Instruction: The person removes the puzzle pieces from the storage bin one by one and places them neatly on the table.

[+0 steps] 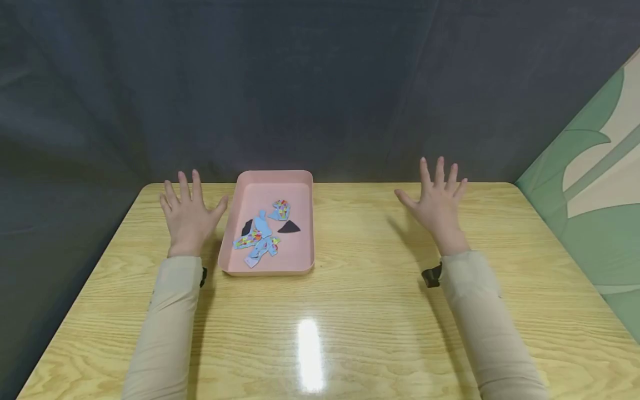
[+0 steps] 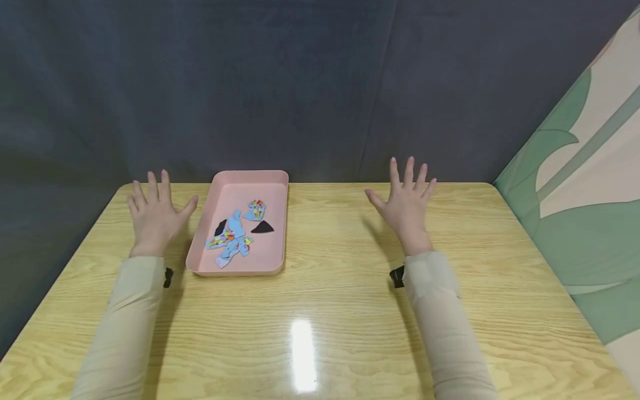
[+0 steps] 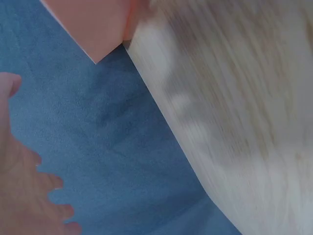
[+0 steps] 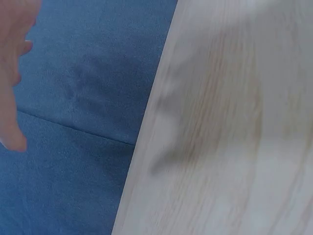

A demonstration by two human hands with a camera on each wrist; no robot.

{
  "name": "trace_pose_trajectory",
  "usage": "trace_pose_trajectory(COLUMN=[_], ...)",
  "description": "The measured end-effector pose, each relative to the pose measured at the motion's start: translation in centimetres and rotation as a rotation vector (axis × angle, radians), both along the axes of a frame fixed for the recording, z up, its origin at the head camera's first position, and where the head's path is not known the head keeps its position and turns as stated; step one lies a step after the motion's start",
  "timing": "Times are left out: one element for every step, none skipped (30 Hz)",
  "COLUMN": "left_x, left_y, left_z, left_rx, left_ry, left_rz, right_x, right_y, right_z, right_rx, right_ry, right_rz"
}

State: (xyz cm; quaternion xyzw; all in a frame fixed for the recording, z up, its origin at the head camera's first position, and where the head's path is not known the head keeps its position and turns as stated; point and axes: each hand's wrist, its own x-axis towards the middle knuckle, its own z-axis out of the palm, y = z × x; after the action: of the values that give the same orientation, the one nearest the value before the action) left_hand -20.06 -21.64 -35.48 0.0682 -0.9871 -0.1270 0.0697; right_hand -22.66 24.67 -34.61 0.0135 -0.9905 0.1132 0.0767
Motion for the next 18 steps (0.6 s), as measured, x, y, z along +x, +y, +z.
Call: trace_pose_trajectory(left_x=[0.0,0.0,-0.1,-0.1,-0.1,-0.1,-0.1,-0.1,-0.1,0.0,0.0,0.0,0.1,0.1,0.1,0.1,0.1,0.1], left_y=[0.0,0.0,0.1,0.1,0.1,0.2,0.2,0.2,0.3,0.3,0.3,0.3,0.3,0.3,0.3,0.2,0.2,0.2], left_z=[0.0,0.0,-0.1,-0.1,-0.1,-0.1,-0.2,-0.2,-0.2,-0.2,-0.2,-0.2,-0.3,-0.3,-0.4,-0.5,-0.5,-0.6], left_rx=[0.007,0.013,0.021,0.029,0.038,0.048,0.054,0.057,0.061,0.064,0.072,0.082,0.09,0.104,0.125,0.147,0.17,0.192], left_ry=[-0.002,-0.006,-0.012,-0.019,-0.027,-0.033,-0.039,-0.046,-0.052,-0.057,-0.066,-0.077,-0.09,-0.103,-0.114,-0.125,-0.134,-0.142], left_rz=[-0.003,-0.006,-0.008,-0.009,-0.009,-0.009,-0.009,-0.009,-0.01,-0.013,-0.014,-0.016,-0.02,-0.023,-0.027,-0.032,-0.033,-0.039], right_x=[0.0,-0.1,-0.1,-0.1,-0.1,-0.1,-0.1,-0.1,-0.1,-0.2,-0.2,-0.3,-0.3,-0.4,-0.5,-0.6,-0.7,-0.9], right_y=[-0.1,-0.1,-0.2,-0.3,-0.4,-0.5,-0.7,-0.8,-1.1,-1.3,-1.5,-1.8,-2.1,-2.3,-2.6,-2.8,-3.1,-3.4], right_z=[-0.1,-0.1,-0.2,-0.3,-0.3,-0.4,-0.4,-0.5,-0.5,-0.5,-0.6,-0.7,-0.7,-0.9,-1.0,-1.1,-1.3,-1.4], right_rx=[-0.001,0.001,0.002,0.0,-0.004,-0.006,-0.013,-0.018,-0.021,-0.022,-0.026,-0.027,-0.036,-0.043,-0.058,-0.08,-0.107,-0.134], right_ry=[0.002,0.005,0.008,0.007,0.001,-0.002,-0.01,-0.02,-0.031,-0.041,-0.049,-0.054,-0.058,-0.055,-0.051,-0.045,-0.044,-0.042], right_rz=[0.001,0.002,0.004,0.006,0.01,0.013,0.02,0.025,0.028,0.031,0.033,0.035,0.041,0.045,0.054,0.068,0.08,0.092])
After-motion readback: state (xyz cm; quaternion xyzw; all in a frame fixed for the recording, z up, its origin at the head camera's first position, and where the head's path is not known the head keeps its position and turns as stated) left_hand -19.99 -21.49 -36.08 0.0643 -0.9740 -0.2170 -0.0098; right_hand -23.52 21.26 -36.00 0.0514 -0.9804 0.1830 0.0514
